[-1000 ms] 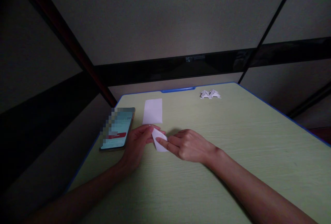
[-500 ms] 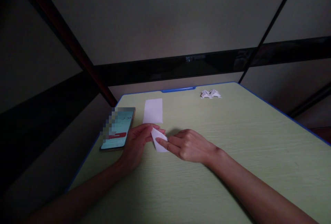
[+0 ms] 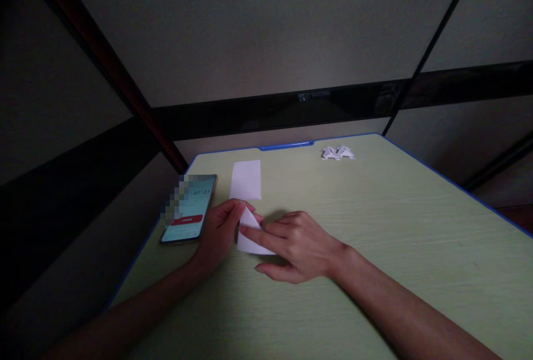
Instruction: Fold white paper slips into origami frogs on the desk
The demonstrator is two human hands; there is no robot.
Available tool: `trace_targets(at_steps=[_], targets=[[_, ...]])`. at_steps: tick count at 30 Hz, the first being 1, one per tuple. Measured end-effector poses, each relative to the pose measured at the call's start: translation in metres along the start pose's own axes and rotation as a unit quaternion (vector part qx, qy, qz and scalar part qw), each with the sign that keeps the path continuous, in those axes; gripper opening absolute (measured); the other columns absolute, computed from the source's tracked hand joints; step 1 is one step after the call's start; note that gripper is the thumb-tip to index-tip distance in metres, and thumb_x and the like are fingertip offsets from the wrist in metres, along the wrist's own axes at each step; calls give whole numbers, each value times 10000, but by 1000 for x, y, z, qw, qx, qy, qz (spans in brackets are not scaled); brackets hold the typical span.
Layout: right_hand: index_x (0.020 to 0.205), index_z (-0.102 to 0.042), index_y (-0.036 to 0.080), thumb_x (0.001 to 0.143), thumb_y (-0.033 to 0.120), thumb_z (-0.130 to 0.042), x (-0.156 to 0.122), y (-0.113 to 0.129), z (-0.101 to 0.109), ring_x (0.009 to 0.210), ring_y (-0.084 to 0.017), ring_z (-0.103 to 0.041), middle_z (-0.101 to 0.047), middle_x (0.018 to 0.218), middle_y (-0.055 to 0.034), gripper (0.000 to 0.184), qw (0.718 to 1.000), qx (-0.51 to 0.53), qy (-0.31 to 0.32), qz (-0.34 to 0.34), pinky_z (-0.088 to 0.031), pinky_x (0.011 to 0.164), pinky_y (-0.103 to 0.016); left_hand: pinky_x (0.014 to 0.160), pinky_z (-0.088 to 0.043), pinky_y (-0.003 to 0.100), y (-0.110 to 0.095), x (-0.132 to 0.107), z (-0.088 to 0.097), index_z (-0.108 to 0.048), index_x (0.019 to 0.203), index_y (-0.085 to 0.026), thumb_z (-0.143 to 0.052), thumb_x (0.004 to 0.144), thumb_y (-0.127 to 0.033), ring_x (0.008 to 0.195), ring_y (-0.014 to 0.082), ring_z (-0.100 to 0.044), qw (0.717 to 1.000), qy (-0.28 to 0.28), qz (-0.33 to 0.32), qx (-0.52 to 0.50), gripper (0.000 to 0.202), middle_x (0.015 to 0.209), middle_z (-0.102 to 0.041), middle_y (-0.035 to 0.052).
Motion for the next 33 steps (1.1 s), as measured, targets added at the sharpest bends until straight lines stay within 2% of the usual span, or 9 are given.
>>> trace_targets(at_steps=[2,3,6,9,14,16,20,27,33], targets=[[1015,-442,118,775,385,-422,1,-15,3,536,-110,-490,-542,648,-10,360,984,146,-39,-99,-393,508,-255,549,-398,198,-7,-1,0,-573,618,-142,-449,747,-239,579,120,-549,998,1,-36,56,203,591,-614,10],[934,-452,130,786,335,-426,-1,-27,2,496,-84,-459,-515,613,11,254,959,221,-60,-167,-378,478,-224,530,-385,191,-7,-2,-2,-571,639,-143,-449,748,-237,569,113,-538,996,12,-42,71,188,607,-612,9],[784,-432,151,778,286,-465,-10,-55,-9,458,-54,-398,-458,554,46,140,845,405,-114,-330,-318,411,-174,431,-330,178,0,-7,-17,-517,841,-162,-436,763,-244,460,92,-498,994,86,-7,61,139,586,-606,-9],[687,-458,135,719,294,-544,-11,-61,-24,416,-33,-375,-451,536,51,184,762,528,-93,-363,-274,377,-162,375,-287,167,7,-13,-30,-402,989,-181,-442,759,-229,359,79,-456,988,143,42,26,238,528,-589,-34],[642,-491,126,699,254,-563,-11,-56,-35,384,-27,-377,-463,478,55,158,689,637,-64,-341,-242,361,-157,382,-307,155,8,-17,-41,-351,995,-195,-455,745,-207,355,72,-468,978,193,76,-10,270,526,-598,-37],[621,-486,127,695,256,-565,-12,-55,-37,382,-26,-370,-466,475,52,169,680,645,-65,-342,-233,359,-160,376,-306,152,8,-19,-44,-343,994,-197,-457,745,-214,362,74,-474,974,210,85,-19,275,531,-601,-35],[604,-461,130,671,275,-590,-15,-62,-35,376,-23,-340,-433,454,65,206,710,588,-87,-378,-216,359,-163,377,-303,150,11,-20,-45,-336,997,-192,-462,744,-218,376,69,-470,975,207,82,-24,283,543,-587,-37],[648,-430,153,751,296,-491,-34,-90,-4,408,-43,-400,-450,475,50,187,725,474,-277,-415,-326,391,-178,505,-393,173,8,-3,-13,-429,773,-179,-588,627,-163,616,98,-558,998,35,19,-48,216,680,-568,-21],[667,-437,154,751,286,-482,-34,-89,2,491,-73,-503,-519,554,10,163,739,450,-289,-409,-442,480,-221,587,-440,201,12,2,3,-530,631,-140,-633,564,-160,657,116,-583,994,-41,55,-86,124,643,-606,-7]])
Point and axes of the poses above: each hand's wrist, its own x-axis towards the middle knuckle, its own z-axis out of the back of the hand, y = z × x, the point moved 9 cm from there along x, towards the middle knuckle
